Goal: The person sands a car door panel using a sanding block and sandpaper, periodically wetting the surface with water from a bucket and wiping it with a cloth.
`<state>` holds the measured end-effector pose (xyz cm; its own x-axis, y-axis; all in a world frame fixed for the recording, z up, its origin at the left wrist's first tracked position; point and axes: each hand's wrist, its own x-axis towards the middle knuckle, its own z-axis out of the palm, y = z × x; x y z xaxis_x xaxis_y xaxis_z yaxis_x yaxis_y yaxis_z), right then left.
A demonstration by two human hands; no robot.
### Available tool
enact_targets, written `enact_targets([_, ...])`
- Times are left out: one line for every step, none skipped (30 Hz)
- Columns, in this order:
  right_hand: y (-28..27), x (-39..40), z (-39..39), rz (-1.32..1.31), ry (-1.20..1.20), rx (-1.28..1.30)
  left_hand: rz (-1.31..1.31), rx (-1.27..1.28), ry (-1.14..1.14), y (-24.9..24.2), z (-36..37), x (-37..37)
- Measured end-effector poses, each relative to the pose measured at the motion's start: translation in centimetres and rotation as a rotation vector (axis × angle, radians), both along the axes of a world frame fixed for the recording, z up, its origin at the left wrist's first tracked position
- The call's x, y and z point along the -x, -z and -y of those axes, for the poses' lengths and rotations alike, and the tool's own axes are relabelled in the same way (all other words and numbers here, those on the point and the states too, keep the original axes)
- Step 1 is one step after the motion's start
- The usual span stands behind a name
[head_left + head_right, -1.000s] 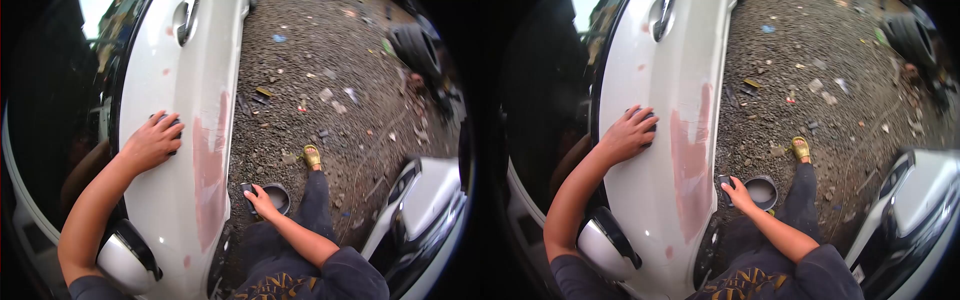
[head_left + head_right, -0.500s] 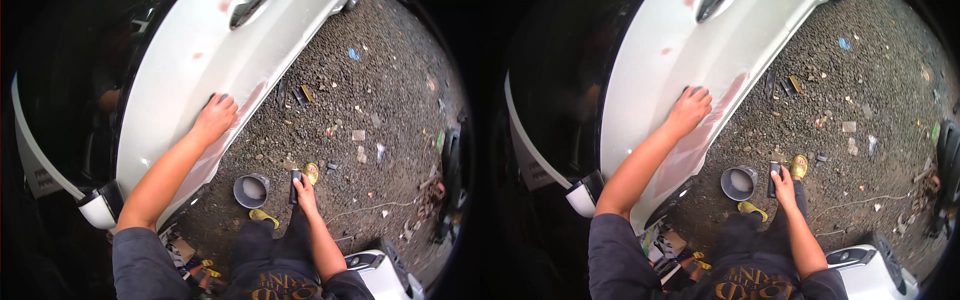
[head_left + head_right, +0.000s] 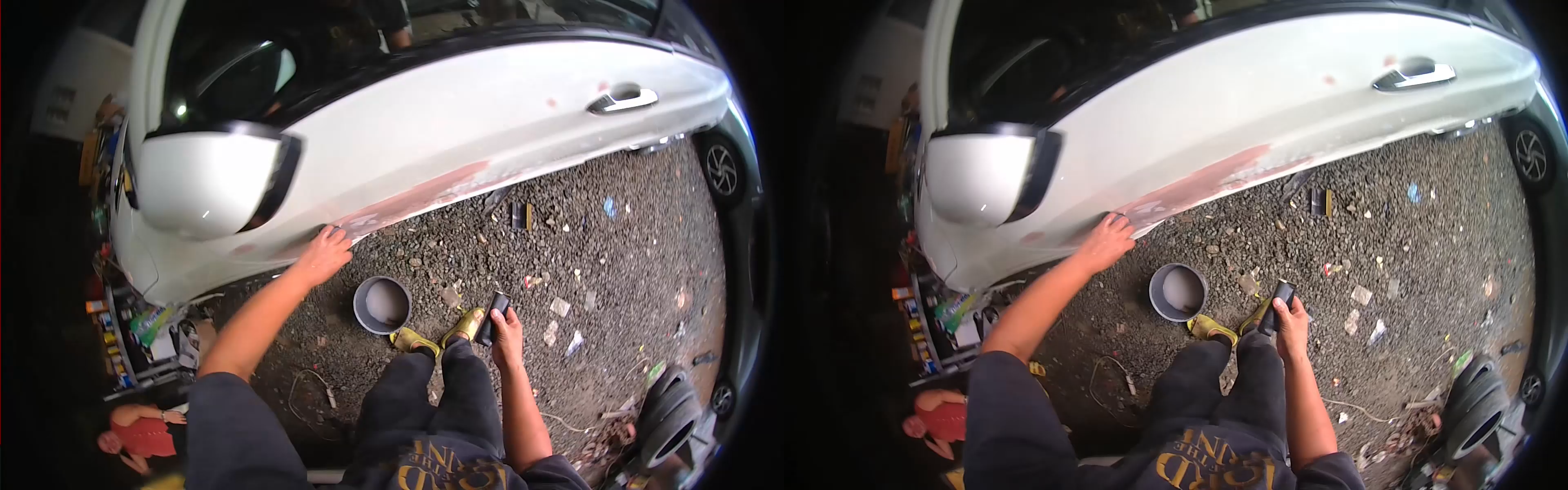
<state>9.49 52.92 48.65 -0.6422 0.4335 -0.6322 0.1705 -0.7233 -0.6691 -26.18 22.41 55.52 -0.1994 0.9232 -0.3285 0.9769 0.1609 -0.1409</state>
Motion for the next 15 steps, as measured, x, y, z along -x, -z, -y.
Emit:
enact_targets([0.8,0.7,1.2,0.007,-0.005,0.007,0.038,-0.062,-0.178,1.3,0.9,-1.7])
enact_targets([0.7,1.5,2.4,0.017,-0.025,0.014,0.108,-0.137,-0.368,2.3,1.5,-3.7])
enact_targets([0.3,2.6,3.8,0.024,-0.043,0.018,0.173,-0.282,-0.542,4.6,2.3,-5.6])
enact_targets([-0.8,3.6,5.2,0.017,-0.079,0.040,0.302,-0.347,-0.771,5.3,2.1,-7.7])
enact_targets([-0.1,4.1,6.3,0.020,-0.145,0.032,0.395,-0.525,-0.891,8.7,2.7,-9.4])
enact_targets([0.0,5.0,7.6,0.013,-0.165,0.052,0.532,-0.725,-1.043,11.6,3.2,-11.1])
enact_targets([-0.1,5.9,9.3,0.009,-0.185,0.075,0.742,-0.912,-1.194,15.5,3.8,-12.8])
enact_targets([-0.3,6.7,10.7,0.009,-0.215,0.096,0.868,-1.052,-1.406,19.6,4.1,-15.2])
enact_targets([0.8,7.3,12.0,-0.005,-0.248,0.076,1.047,-1.026,-1.635,19.9,4.2,-17.0])
enact_targets([0.9,7.8,13.4,0.000,-0.261,0.091,1.034,-0.998,-1.759,20.3,4.4,-18.9])
enact_targets([1.0,8.2,14.7,0.008,-0.280,0.106,1.155,-1.038,-1.922,21.2,4.6,-20.4])
enact_targets([1.4,8.4,15.7,0.029,-0.331,0.093,1.154,-1.104,-2.020,23.3,5.1,-22.1])
enact_targets([2.2,8.8,16.3,0.046,-0.388,0.077,1.178,-1.152,-2.101,24.0,5.2,-23.3])
enact_targets([3.8,8.9,16.9,0.018,-0.438,0.080,1.123,-1.175,-2.180,21.9,5.2,-23.6])
enact_targets([4.4,9.4,17.5,0.038,-0.508,0.082,1.196,-1.045,-2.369,20.4,5.5,-23.2])
